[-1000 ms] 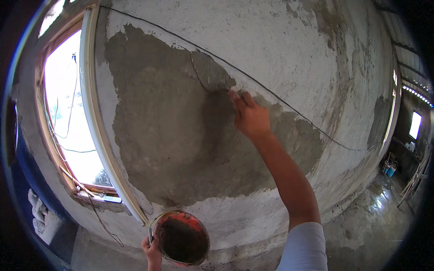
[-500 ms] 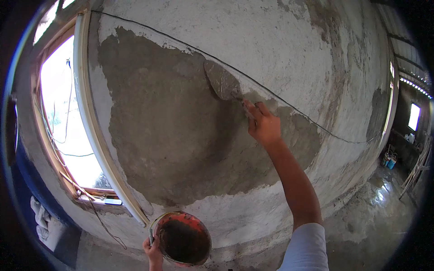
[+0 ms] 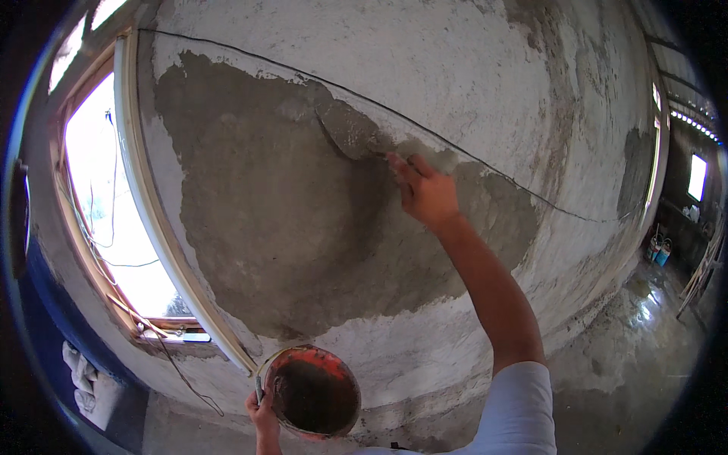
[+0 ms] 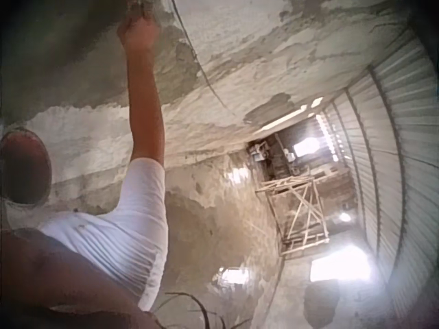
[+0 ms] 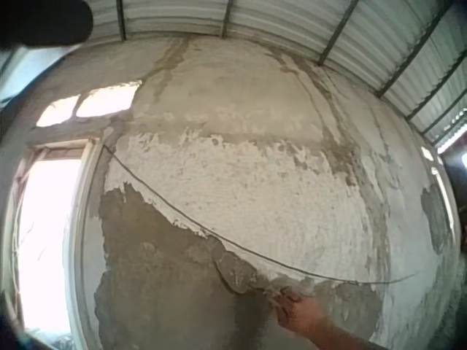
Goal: The person plasters a wall by repeatedly scooping cement mixture from a bucket with a trowel and smoothing it onto the wall surface.
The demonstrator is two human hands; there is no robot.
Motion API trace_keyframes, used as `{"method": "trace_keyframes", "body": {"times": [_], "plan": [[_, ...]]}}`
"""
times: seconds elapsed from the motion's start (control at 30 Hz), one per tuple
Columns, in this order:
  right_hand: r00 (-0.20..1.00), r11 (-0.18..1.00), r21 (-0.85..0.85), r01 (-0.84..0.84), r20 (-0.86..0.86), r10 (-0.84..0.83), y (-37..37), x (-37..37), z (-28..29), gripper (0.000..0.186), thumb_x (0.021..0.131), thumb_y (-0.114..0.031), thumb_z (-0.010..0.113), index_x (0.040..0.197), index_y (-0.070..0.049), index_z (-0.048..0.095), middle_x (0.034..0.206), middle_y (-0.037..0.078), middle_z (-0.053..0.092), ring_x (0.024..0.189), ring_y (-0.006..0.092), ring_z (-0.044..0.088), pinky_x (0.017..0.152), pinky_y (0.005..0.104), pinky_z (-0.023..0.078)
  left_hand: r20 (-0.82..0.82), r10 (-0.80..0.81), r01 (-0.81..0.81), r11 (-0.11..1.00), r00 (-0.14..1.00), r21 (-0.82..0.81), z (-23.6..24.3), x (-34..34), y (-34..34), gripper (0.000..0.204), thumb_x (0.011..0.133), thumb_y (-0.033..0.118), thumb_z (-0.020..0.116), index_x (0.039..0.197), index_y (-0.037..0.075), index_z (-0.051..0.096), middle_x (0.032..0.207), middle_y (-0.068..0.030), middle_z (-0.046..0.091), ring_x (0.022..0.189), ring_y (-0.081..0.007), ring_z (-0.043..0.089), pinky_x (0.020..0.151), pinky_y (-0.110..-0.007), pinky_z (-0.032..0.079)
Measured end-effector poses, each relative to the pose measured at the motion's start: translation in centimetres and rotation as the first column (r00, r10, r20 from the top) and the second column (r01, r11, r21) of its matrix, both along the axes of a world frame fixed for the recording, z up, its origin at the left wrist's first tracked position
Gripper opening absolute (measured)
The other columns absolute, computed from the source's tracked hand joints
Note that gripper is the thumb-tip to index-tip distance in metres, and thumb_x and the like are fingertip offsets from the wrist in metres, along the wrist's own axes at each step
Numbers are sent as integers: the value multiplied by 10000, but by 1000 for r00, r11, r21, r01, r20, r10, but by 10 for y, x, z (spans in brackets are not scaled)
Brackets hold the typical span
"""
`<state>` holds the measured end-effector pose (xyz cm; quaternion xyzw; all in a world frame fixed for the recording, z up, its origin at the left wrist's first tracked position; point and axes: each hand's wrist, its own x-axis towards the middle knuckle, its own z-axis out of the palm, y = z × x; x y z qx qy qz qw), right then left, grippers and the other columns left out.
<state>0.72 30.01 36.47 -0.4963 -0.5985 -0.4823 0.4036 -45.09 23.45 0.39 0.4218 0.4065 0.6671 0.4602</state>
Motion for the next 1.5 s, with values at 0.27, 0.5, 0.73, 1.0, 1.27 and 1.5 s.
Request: {"method": "trace_keyframes", "body": {"times": [0.27, 0.5, 0.73, 1.0, 1.27, 1.5], "plan": [[992, 967, -227, -117, 19, 124, -42, -28, -117, 561, 818, -85, 708, 1346, -267, 660, 981, 35, 619, 679, 265, 676, 566, 387, 570, 22, -23, 22, 999, 1000, 35, -12, -29, -17, 244, 974, 156, 676, 758, 75, 595, 718, 71, 526, 648, -45, 439, 582, -247, 319], [625, 292, -578, -762, -774, 98, -125, -100, -224, 412, 874, -74, 774, 1273, -35, 677, 1086, 178, 745, 917, 275, 744, 835, 350, 574, -210, 90, -70, 993, 974, 99, 37, -43, -20, 205, 984, 155, 634, 847, 4, 629, 758, 73, 531, 708, -51, 451, 610, -265, 345], [748, -106, -750, -652, -660, 72, -108, -163, -280, 362, 940, -183, 714, 1286, -80, 693, 1054, 199, 745, 952, 313, 740, 846, 349, 561, -235, 9, 15, 995, 972, 99, 56, -49, -22, 346, 1003, 201, 666, 728, 54, 516, 676, 90, 449, 611, -30, 353, 539, -262, 239], [894, -190, -898, -397, -425, 141, -64, -223, -286, 291, 987, -331, 621, 1167, -140, 747, 983, 190, 737, 955, 394, 704, 856, 476, 563, -476, 40, 96, 961, 879, 258, 61, -55, -28, 372, 983, 166, 664, 697, 25, 472, 589, 32, 382, 539, -79, 329, 490, -305, 237], [604, -297, -630, -718, -775, 185, -57, -226, -352, 317, 1008, -338, 632, 1147, -73, 737, 877, 140, 744, 774, 273, 720, 737, 415, 576, -590, 95, 164, 914, 802, 371, 49, -46, -10, 375, 944, 114, 660, 670, 23, 421, 575, -42, 311, 477, -145, 313, 467, -347, 241], [10, -345, 274, -898, -770, -638, -100, -161, -345, 372, 974, -353, 676, 1029, 14, 693, 777, 63, 667, 617, 141, 632, 475, 294, 460, -297, 111, -38, 970, 948, 241, 42, -38, -7, 308, 987, 159, 652, 737, 43, 516, 649, 87, 425, 594, -56, 363, 533, -279, 249]]}}
